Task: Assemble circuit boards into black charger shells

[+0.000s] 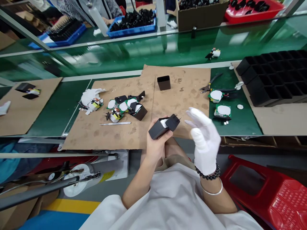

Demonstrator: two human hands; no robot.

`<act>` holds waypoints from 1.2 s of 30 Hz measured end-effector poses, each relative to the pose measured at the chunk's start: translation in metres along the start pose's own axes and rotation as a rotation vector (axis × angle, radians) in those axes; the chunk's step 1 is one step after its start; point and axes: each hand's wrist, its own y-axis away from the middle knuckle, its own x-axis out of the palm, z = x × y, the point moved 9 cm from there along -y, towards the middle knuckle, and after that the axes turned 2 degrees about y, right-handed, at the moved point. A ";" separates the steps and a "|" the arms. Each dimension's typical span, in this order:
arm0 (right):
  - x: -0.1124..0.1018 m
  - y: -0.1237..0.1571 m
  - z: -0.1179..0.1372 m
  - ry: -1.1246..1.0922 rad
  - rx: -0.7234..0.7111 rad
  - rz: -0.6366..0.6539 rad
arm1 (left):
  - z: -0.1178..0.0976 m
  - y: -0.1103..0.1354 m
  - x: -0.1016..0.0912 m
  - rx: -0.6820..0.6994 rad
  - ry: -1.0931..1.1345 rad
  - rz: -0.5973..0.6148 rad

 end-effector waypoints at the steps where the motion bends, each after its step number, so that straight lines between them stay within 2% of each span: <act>1: 0.009 0.001 -0.006 0.014 0.073 0.101 | 0.003 0.001 0.003 -0.037 0.033 0.041; 3: 0.019 0.003 -0.015 0.092 0.145 0.209 | 0.004 0.003 0.009 -0.058 0.055 0.117; 7: 0.018 0.003 -0.021 0.196 0.112 0.198 | -0.001 0.009 0.019 -0.056 -0.136 0.282; 9: 0.024 0.002 -0.024 0.218 0.087 0.266 | -0.001 0.008 0.022 -0.032 -0.263 0.328; 11: 0.031 -0.001 -0.025 0.229 0.040 0.368 | 0.000 0.003 0.024 0.024 -0.308 0.339; 15: 0.036 -0.020 -0.021 0.275 -0.107 0.503 | 0.010 -0.018 0.027 0.143 -0.254 0.331; 19: 0.039 -0.030 -0.034 0.355 -0.119 0.677 | 0.031 -0.038 0.029 0.124 -0.215 0.331; 20: 0.037 -0.030 -0.039 0.375 -0.114 0.680 | 0.034 -0.040 0.029 0.110 -0.224 0.325; 21: 0.034 -0.029 -0.042 0.382 -0.111 0.640 | 0.035 -0.041 0.029 0.104 -0.243 0.310; 24: 0.013 -0.023 -0.048 0.395 -0.121 0.366 | 0.026 -0.036 0.028 0.145 -0.344 0.214; 26: 0.004 -0.014 -0.048 0.467 -0.147 0.230 | 0.017 -0.031 0.028 0.190 -0.418 0.144; 32: 0.014 -0.004 -0.020 0.676 -0.357 0.139 | 0.008 -0.019 0.034 0.314 -0.593 0.055; 36: 0.029 -0.006 -0.002 0.908 -0.446 0.141 | 0.006 -0.013 0.035 0.369 -0.649 0.028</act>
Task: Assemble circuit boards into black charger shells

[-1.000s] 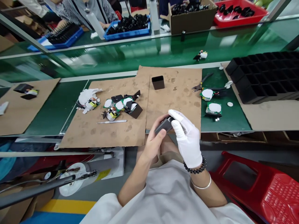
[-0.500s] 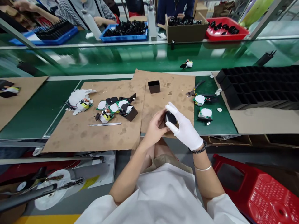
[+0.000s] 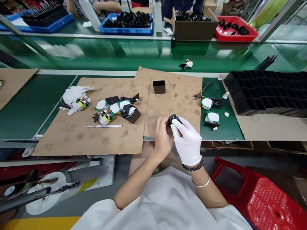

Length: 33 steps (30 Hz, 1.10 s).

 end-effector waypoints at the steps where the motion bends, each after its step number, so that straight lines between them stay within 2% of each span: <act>1: -0.001 -0.002 0.004 0.058 -0.019 0.014 | 0.000 0.001 0.000 0.002 -0.008 0.000; 5: 0.000 -0.004 0.010 0.188 -0.083 0.077 | 0.006 0.003 0.002 -0.055 0.008 -0.012; 8: 0.011 -0.001 -0.003 0.097 -0.063 0.187 | 0.007 0.002 0.004 -0.069 -0.036 0.011; 11: 0.021 0.001 -0.021 -0.018 -0.003 0.262 | 0.003 0.000 0.005 -0.050 -0.115 0.113; 13: 0.020 0.000 -0.025 -0.062 -0.001 0.251 | 0.002 0.001 0.001 -0.049 -0.127 0.214; 15: 0.012 -0.002 -0.022 -0.085 -0.043 0.203 | 0.003 0.003 -0.012 -0.046 -0.131 0.258; 19: -0.008 -0.001 -0.022 -0.092 -0.035 0.019 | 0.008 0.001 -0.057 -0.029 -0.202 0.097; 21: -0.003 0.002 -0.027 -0.136 -0.011 0.046 | 0.012 -0.001 -0.071 -0.028 -0.225 0.027; 24: 0.005 0.003 -0.031 -0.190 0.018 0.159 | 0.020 -0.004 -0.076 -0.084 -0.192 0.002; 28: -0.012 0.005 -0.037 -0.230 0.090 -0.002 | 0.028 -0.003 -0.078 -0.145 -0.117 -0.021; 29: -0.008 0.007 -0.038 -0.256 0.106 0.003 | 0.029 -0.003 -0.079 -0.146 -0.103 -0.030; 31: 0.010 0.010 -0.047 -0.342 0.185 0.096 | 0.030 -0.002 -0.079 -0.148 -0.088 -0.033; 33: 0.028 0.014 -0.065 -0.516 0.390 0.168 | 0.031 -0.003 -0.078 -0.145 -0.092 -0.016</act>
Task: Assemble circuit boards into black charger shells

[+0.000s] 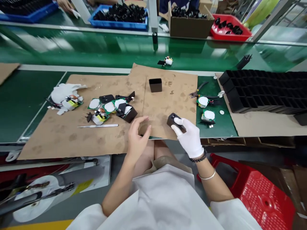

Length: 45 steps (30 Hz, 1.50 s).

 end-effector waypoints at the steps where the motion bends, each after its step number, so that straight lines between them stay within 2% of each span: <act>1: 0.002 -0.003 -0.012 -0.145 0.130 0.015 | 0.000 0.000 0.001 0.006 -0.012 0.012; 4: 0.017 -0.002 -0.027 -0.656 0.474 0.137 | -0.002 -0.001 0.005 0.033 -0.070 0.026; 5: 0.023 0.001 -0.023 -0.778 0.540 0.201 | -0.002 0.000 0.005 0.041 -0.093 0.023; 7: 0.029 0.004 -0.008 -0.889 0.584 0.284 | -0.003 0.001 0.006 0.050 -0.136 0.012; 9: 0.028 0.005 0.004 -0.860 0.559 0.299 | -0.003 0.002 0.007 0.047 -0.176 0.012; 15: 0.016 -0.004 0.029 -0.506 0.371 0.249 | -0.006 0.003 0.011 0.076 -0.242 0.043; 20: 0.021 0.003 0.037 -0.515 0.369 0.366 | -0.005 0.004 0.012 0.094 -0.251 0.043; 22: 0.023 -0.003 0.038 -0.508 0.363 0.403 | -0.007 0.004 0.012 0.109 -0.259 0.042; 24: 0.025 -0.028 0.034 -0.463 0.356 0.414 | -0.008 0.004 0.013 0.122 -0.274 0.053; 27: 0.039 -0.105 0.024 -0.283 0.291 0.433 | -0.012 0.005 0.018 0.158 -0.304 0.081; 29: 0.050 -0.176 0.017 -0.041 0.196 0.388 | -0.016 0.005 0.021 0.201 -0.329 0.080; 31: 0.054 -0.244 0.006 0.441 0.153 0.241 | -0.020 0.005 0.023 0.237 -0.352 0.065; 34: 0.077 -0.308 0.001 0.646 0.115 0.166 | -0.023 0.006 0.022 0.265 -0.363 0.030; 38: 0.108 -0.333 0.007 0.775 0.098 0.094 | -0.023 0.009 0.022 0.285 -0.342 -0.002; 40: 0.133 -0.336 0.027 0.851 -0.037 0.071 | -0.023 0.010 0.024 0.309 -0.339 -0.016; 41: 0.153 -0.336 0.038 0.883 -0.135 0.103 | -0.023 0.011 0.025 0.319 -0.342 -0.025; 43: 0.205 -0.335 0.051 0.913 -0.310 0.275 | -0.023 0.012 0.026 0.326 -0.351 -0.041; 45: 0.253 -0.335 0.048 0.899 -0.338 0.486 | -0.023 0.011 0.026 0.319 -0.352 -0.043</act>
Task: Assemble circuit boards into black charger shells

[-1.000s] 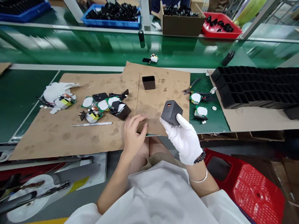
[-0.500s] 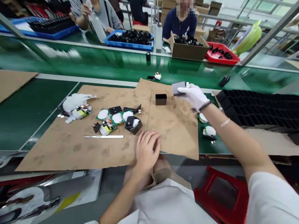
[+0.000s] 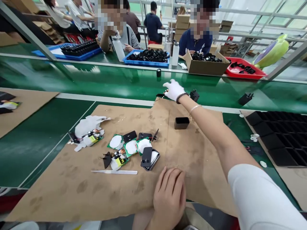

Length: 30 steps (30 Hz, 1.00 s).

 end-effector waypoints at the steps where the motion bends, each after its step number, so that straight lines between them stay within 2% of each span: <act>1: 0.014 -0.010 0.011 -0.017 -0.028 0.084 | 0.000 0.000 0.000 -0.002 0.003 0.002; 3: 0.030 -0.024 0.025 -0.042 -0.060 0.189 | 0.001 0.000 0.000 -0.005 0.012 0.007; 4: 0.032 -0.027 0.028 -0.052 -0.069 0.212 | 0.002 0.000 0.000 -0.005 0.015 0.008; 6: 0.023 -0.024 0.029 -0.068 -0.082 0.227 | 0.002 0.001 -0.001 0.002 0.018 0.003; 8: 0.003 -0.009 0.021 -0.075 -0.092 0.235 | 0.002 0.002 -0.001 0.012 0.016 0.004; 12: -0.040 0.057 -0.017 0.021 -0.025 0.257 | 0.004 -0.001 -0.001 -0.011 0.026 0.056; 15: -0.046 0.128 -0.055 0.174 0.156 0.299 | 0.010 -0.011 0.006 -0.087 0.102 0.180; 18: -0.035 0.194 -0.077 0.215 0.284 0.327 | 0.006 -0.036 0.011 -0.066 0.075 0.257; 21: -0.031 0.235 -0.084 0.203 0.301 0.275 | -0.004 -0.074 0.018 -0.006 -0.085 0.294; 25: -0.037 0.256 -0.086 0.126 0.146 0.198 | -0.010 -0.125 0.041 0.011 -0.222 0.354; 27: -0.039 0.259 -0.091 0.078 0.090 0.168 | 0.005 -0.143 0.057 -0.095 -0.286 0.406; 30: -0.036 0.258 -0.099 0.019 0.027 0.119 | 0.025 -0.160 0.071 -0.174 -0.320 0.414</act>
